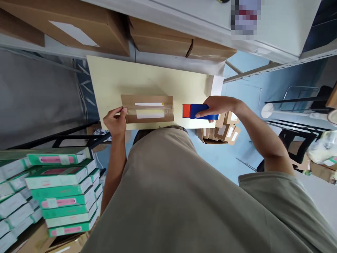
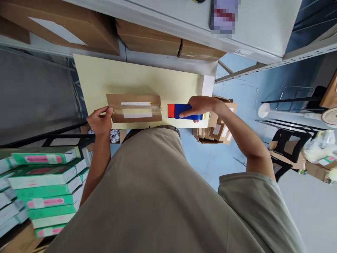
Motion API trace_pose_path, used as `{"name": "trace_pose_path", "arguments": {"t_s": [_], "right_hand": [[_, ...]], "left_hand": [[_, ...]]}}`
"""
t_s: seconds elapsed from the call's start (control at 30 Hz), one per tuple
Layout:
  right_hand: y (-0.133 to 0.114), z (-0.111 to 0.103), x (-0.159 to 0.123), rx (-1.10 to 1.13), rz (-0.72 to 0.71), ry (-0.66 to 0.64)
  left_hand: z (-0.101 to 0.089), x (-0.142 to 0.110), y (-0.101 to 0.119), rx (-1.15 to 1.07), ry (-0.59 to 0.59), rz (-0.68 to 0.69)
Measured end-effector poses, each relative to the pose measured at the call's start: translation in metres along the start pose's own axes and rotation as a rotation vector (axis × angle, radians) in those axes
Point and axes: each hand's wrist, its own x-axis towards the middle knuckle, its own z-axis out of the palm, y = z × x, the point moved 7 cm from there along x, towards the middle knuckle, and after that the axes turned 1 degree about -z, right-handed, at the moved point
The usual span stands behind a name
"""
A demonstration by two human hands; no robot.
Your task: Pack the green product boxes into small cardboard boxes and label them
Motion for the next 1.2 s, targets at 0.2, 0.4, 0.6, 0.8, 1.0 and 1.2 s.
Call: {"name": "trace_pose_path", "arguments": {"t_s": [0.2,0.4,0.6,0.8,1.0,1.2], "right_hand": [[0.019,0.006,0.05,-0.103,0.004,0.062],[0.013,0.018,0.092,-0.213,0.039,0.202],[0.014,0.048,0.124,-0.344,0.133,0.394],[0.066,0.099,0.14,-0.239,0.216,0.561],[0.085,0.136,0.164,0.027,0.14,0.802],[0.052,0.144,0.141,0.286,0.2,1.009]], "left_hand": [[0.003,0.003,-0.005,-0.014,0.044,-0.043],[0.0,-0.003,0.003,0.009,0.1,-0.03],[0.001,-0.004,0.005,0.013,0.087,-0.045],[0.002,-0.005,0.004,0.034,0.087,-0.028],[0.002,-0.013,0.016,0.135,0.072,0.017],[-0.006,-0.032,0.029,0.1,0.116,0.058]]}}
